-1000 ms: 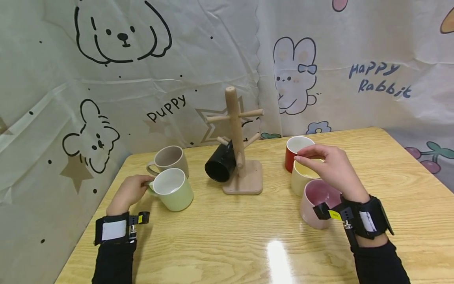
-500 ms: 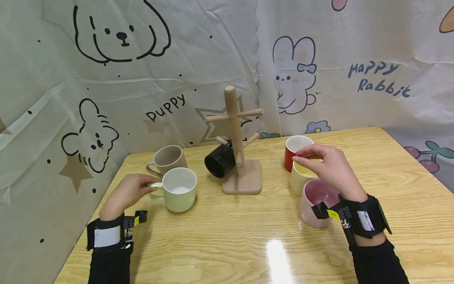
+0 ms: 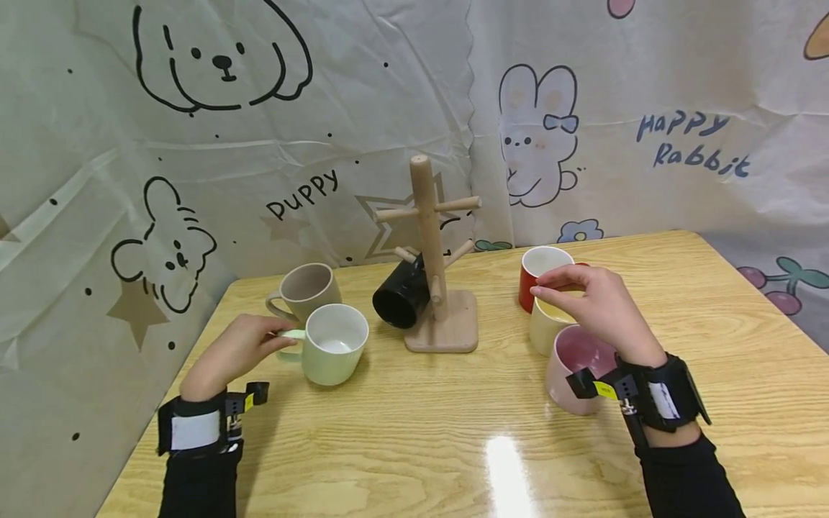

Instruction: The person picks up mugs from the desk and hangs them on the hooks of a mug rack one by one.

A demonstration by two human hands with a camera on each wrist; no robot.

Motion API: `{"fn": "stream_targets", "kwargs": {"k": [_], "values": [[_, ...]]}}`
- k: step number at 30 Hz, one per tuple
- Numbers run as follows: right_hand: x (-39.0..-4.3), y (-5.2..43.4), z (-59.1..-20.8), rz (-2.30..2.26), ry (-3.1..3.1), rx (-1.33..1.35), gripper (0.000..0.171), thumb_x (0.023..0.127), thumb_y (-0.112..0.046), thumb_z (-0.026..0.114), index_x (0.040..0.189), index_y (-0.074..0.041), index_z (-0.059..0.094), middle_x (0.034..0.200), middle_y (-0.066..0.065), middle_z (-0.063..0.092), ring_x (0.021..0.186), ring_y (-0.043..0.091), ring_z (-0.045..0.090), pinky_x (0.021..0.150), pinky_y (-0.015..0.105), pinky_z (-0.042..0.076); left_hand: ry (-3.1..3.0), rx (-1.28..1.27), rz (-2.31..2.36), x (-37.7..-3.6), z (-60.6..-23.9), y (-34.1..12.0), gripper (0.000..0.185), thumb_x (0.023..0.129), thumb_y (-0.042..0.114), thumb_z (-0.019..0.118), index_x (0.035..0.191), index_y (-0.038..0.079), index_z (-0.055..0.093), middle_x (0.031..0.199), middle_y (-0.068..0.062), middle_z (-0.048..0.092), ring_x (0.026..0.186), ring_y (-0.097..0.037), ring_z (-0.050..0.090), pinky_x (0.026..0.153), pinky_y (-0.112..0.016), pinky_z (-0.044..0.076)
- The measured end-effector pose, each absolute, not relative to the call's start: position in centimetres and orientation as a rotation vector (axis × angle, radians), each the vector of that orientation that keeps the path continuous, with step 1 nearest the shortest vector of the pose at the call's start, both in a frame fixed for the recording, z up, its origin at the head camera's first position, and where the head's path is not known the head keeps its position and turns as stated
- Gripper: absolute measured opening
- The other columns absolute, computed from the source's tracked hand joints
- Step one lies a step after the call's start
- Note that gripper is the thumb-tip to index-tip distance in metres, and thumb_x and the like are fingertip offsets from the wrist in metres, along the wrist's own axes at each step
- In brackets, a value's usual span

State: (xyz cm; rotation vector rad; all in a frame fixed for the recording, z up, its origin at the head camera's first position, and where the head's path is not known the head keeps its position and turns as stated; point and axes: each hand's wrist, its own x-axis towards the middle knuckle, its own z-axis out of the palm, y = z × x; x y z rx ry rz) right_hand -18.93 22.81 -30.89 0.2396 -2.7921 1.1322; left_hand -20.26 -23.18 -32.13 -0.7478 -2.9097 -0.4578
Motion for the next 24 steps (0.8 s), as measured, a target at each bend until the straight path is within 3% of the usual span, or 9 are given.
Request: {"fn": "stream_targets", "kwargs": {"k": [7,24], "values": [[-19.0,22.8,-30.9,1.123,-2.809,0.233,0.041,0.087,-0.039,0.061,0.108,-0.004,0.064,0.113,0.02,0.062,0.111,0.037,0.05,0.087,0.055,0.04,-2.768,-0.872,-0.485,-20.6,-32.8,-23.4,0.011,0.083,0.017,0.065,0.078,0.007,0.065,0.065,0.004,0.052,0.057,-0.006,0.038,0.052,-0.021,0.033],[-19.0,22.8,-30.8,1.135,-2.806,0.257,0.039,0.087,-0.039,0.061,0.107,-0.005,0.064,0.111,0.018,0.063,0.114,0.039,0.049,0.089,0.057,0.039,-2.846,-0.836,-0.403,-19.7,-31.5,-22.6,0.011,0.084,0.015,0.064,0.075,0.014,0.06,0.065,0.006,0.049,0.059,-0.006,0.04,0.056,-0.021,0.035]]}}
